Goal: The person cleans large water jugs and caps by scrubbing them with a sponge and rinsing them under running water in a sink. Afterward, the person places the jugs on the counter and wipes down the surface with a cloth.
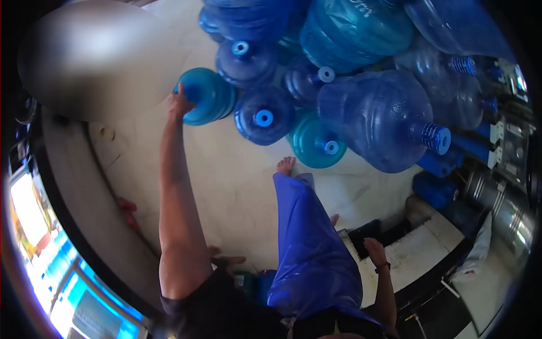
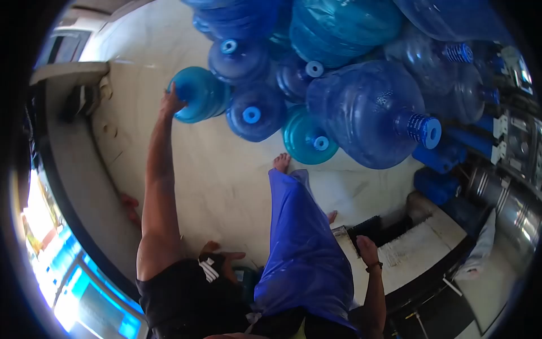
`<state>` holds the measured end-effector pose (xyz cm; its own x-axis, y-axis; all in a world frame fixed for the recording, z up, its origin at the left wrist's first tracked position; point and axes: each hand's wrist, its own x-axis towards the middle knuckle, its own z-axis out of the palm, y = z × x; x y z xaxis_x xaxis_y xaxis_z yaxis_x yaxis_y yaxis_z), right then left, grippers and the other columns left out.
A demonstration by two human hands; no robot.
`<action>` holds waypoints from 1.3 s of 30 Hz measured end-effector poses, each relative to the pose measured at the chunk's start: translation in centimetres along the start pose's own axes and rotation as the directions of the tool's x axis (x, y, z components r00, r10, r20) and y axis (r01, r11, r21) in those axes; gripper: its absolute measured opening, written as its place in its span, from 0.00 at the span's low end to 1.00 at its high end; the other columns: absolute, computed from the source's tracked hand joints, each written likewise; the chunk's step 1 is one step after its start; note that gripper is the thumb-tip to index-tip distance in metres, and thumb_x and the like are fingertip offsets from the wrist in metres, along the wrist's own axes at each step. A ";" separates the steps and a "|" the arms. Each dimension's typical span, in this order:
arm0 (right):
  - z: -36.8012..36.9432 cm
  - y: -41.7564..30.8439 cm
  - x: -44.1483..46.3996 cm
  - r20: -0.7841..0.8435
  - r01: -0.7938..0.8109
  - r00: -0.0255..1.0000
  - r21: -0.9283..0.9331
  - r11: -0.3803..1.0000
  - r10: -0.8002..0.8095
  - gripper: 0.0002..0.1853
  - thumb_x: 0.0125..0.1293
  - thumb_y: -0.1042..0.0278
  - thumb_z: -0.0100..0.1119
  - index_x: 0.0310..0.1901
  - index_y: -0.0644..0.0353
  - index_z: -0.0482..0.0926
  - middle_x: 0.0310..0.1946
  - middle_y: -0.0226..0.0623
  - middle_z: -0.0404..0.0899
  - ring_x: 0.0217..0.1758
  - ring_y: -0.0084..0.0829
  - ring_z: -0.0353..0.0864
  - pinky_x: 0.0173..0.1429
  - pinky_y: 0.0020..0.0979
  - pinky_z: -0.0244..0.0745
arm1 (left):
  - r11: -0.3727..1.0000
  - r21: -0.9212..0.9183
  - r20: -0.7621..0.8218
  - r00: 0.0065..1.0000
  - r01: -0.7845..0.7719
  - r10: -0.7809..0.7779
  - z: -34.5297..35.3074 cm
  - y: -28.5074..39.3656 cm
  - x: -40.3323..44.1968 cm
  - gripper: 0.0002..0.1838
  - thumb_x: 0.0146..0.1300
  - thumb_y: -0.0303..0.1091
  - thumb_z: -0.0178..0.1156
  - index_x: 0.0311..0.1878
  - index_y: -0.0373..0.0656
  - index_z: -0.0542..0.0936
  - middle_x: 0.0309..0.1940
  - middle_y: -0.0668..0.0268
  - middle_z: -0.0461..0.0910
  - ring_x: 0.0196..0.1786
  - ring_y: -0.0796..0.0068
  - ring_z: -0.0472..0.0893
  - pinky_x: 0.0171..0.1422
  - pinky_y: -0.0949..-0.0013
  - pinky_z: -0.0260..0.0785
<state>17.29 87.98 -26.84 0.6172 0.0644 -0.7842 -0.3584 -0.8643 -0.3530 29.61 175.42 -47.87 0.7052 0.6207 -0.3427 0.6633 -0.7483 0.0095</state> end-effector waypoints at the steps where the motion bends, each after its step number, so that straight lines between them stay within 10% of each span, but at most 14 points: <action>1: 0.0 0.0 -0.3 0.001 0.001 1.000 -0.033 0.999 -0.001 0.18 0.72 0.58 0.58 0.54 0.63 0.82 0.47 0.43 0.86 0.51 0.35 0.86 0.56 0.35 0.78 | 0.989 -0.136 0.035 0.998 -0.052 0.058 2.3 -1.3 1.9 0.54 0.47 0.48 0.76 0.76 0.47 0.58 0.59 0.38 0.74 0.63 0.43 0.76 0.66 0.50 0.73; 9: 1.6 -2.5 -1.4 0.011 -0.039 0.999 -0.048 0.998 0.040 0.17 0.71 0.57 0.59 0.53 0.60 0.83 0.46 0.45 0.87 0.50 0.40 0.87 0.55 0.36 0.79 | 0.994 -0.096 -0.108 0.993 -0.056 0.046 12.9 -5.7 -7.6 0.45 0.55 0.49 0.67 0.74 0.41 0.65 0.50 0.41 0.83 0.52 0.40 0.83 0.55 0.47 0.79; 10: 1.9 -2.3 -1.8 0.025 -0.013 1.000 -0.068 0.998 0.014 0.17 0.72 0.57 0.58 0.52 0.61 0.83 0.46 0.45 0.86 0.51 0.40 0.86 0.55 0.37 0.79 | 0.964 -0.260 0.080 0.996 0.049 -0.029 9.7 -4.0 -11.6 0.43 0.56 0.51 0.68 0.72 0.40 0.68 0.51 0.41 0.82 0.52 0.39 0.83 0.55 0.46 0.79; 11: 1.7 -2.2 -2.5 0.024 0.004 1.000 -0.087 0.996 -0.002 0.17 0.72 0.56 0.58 0.52 0.61 0.83 0.46 0.45 0.86 0.52 0.41 0.86 0.56 0.37 0.78 | 0.951 -0.083 -0.469 0.854 -0.296 0.225 16.3 -7.3 -13.9 0.41 0.57 0.52 0.69 0.70 0.40 0.70 0.49 0.42 0.83 0.48 0.38 0.84 0.52 0.44 0.79; 12: 1.3 -2.7 -2.9 0.035 -0.001 0.999 -0.051 0.999 0.002 0.18 0.72 0.56 0.58 0.52 0.62 0.83 0.46 0.45 0.86 0.51 0.38 0.86 0.55 0.36 0.79 | 0.974 -0.184 -0.214 0.972 -0.134 0.093 13.5 -6.3 -17.6 0.39 0.58 0.54 0.70 0.67 0.40 0.72 0.49 0.43 0.83 0.47 0.40 0.84 0.48 0.44 0.79; 17: 1.1 -3.7 -3.9 -0.057 0.211 0.978 0.241 0.947 -0.203 0.18 0.71 0.57 0.59 0.56 0.58 0.82 0.49 0.43 0.86 0.50 0.39 0.86 0.57 0.36 0.79 | 0.898 0.225 -0.542 0.718 -0.378 0.437 10.8 -7.3 -30.4 0.35 0.66 0.60 0.62 0.60 0.36 0.76 0.43 0.55 0.82 0.38 0.53 0.82 0.36 0.56 0.78; 20: -3.3 -13.8 -6.3 -0.063 0.528 0.835 0.368 0.765 -0.546 0.20 0.71 0.61 0.62 0.59 0.64 0.80 0.56 0.44 0.82 0.60 0.34 0.81 0.66 0.36 0.74 | 0.994 -0.020 -0.065 0.992 -0.111 0.109 5.2 -3.0 -36.0 0.33 0.50 0.53 0.67 0.56 0.40 0.80 0.43 0.47 0.83 0.45 0.43 0.83 0.45 0.45 0.78; 23: -6.6 -23.4 -12.2 -0.183 0.887 0.390 0.337 0.315 -0.902 0.21 0.72 0.61 0.62 0.61 0.63 0.78 0.62 0.45 0.78 0.67 0.43 0.76 0.71 0.39 0.69 | 0.987 0.038 0.148 0.977 -0.159 0.151 2.2 1.8 -39.3 0.44 0.40 0.60 0.74 0.60 0.45 0.77 0.51 0.46 0.81 0.55 0.41 0.81 0.59 0.43 0.75; 24: -7.8 -26.0 -15.3 -0.150 0.902 0.233 0.403 0.155 -0.961 0.23 0.72 0.59 0.61 0.63 0.63 0.77 0.64 0.46 0.76 0.68 0.44 0.74 0.72 0.40 0.67 | 0.790 -0.281 -0.271 0.835 -0.545 0.479 1.8 3.9 -40.9 0.38 0.43 0.56 0.74 0.56 0.42 0.80 0.51 0.44 0.81 0.55 0.41 0.81 0.60 0.45 0.75; 25: -9.2 -27.5 -19.8 -0.119 0.828 0.163 0.557 0.070 -0.979 0.24 0.73 0.56 0.59 0.64 0.63 0.76 0.63 0.48 0.76 0.67 0.45 0.75 0.72 0.40 0.67 | 0.385 -0.227 -0.608 0.439 -0.894 0.661 1.7 5.7 -42.3 0.33 0.47 0.52 0.73 0.52 0.39 0.83 0.51 0.43 0.82 0.55 0.41 0.82 0.60 0.46 0.75; 26: -10.4 -28.4 -24.1 -0.078 0.788 0.069 0.615 0.006 -0.995 0.24 0.74 0.55 0.57 0.63 0.64 0.76 0.62 0.50 0.77 0.67 0.45 0.75 0.69 0.39 0.70 | 0.345 -0.199 -0.568 0.395 -0.917 0.722 1.1 7.8 -43.8 0.32 0.47 0.52 0.73 0.52 0.40 0.82 0.51 0.43 0.82 0.55 0.41 0.82 0.60 0.46 0.75; 30: -10.7 -26.3 -35.2 0.010 0.821 -0.199 0.547 -0.161 -0.980 0.27 0.74 0.44 0.53 0.46 0.67 0.81 0.40 0.48 0.84 0.45 0.39 0.82 0.51 0.39 0.74 | 0.864 -0.009 0.108 0.859 -0.503 0.501 -1.3 17.6 -50.5 0.31 0.47 0.51 0.72 0.51 0.40 0.82 0.49 0.43 0.83 0.53 0.40 0.82 0.58 0.46 0.76; 37: -15.2 -16.2 -42.9 -0.172 0.861 -0.025 0.496 -0.109 -0.985 0.28 0.66 0.43 0.64 0.31 0.68 0.84 0.24 0.44 0.84 0.30 0.34 0.83 0.36 0.38 0.75 | 0.774 0.112 0.129 0.781 -0.624 0.611 -7.6 34.5 -62.7 0.28 0.48 0.49 0.71 0.49 0.40 0.82 0.46 0.43 0.84 0.50 0.40 0.83 0.55 0.46 0.77; 39: -16.0 -15.3 -43.2 -0.289 0.736 -0.147 0.607 -0.300 -0.946 0.09 0.57 0.69 0.66 0.30 0.69 0.83 0.23 0.44 0.83 0.27 0.31 0.82 0.33 0.36 0.73 | 0.749 0.134 0.134 0.761 -0.649 0.635 -8.7 38.9 -65.7 0.27 0.48 0.49 0.70 0.48 0.40 0.82 0.45 0.43 0.84 0.49 0.40 0.84 0.54 0.46 0.77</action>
<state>7.30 90.41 20.63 0.4507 0.6638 0.5968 0.1361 0.6097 -0.7809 11.30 107.57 -16.83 0.9243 -0.0342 -0.3802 0.0057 -0.9946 0.1033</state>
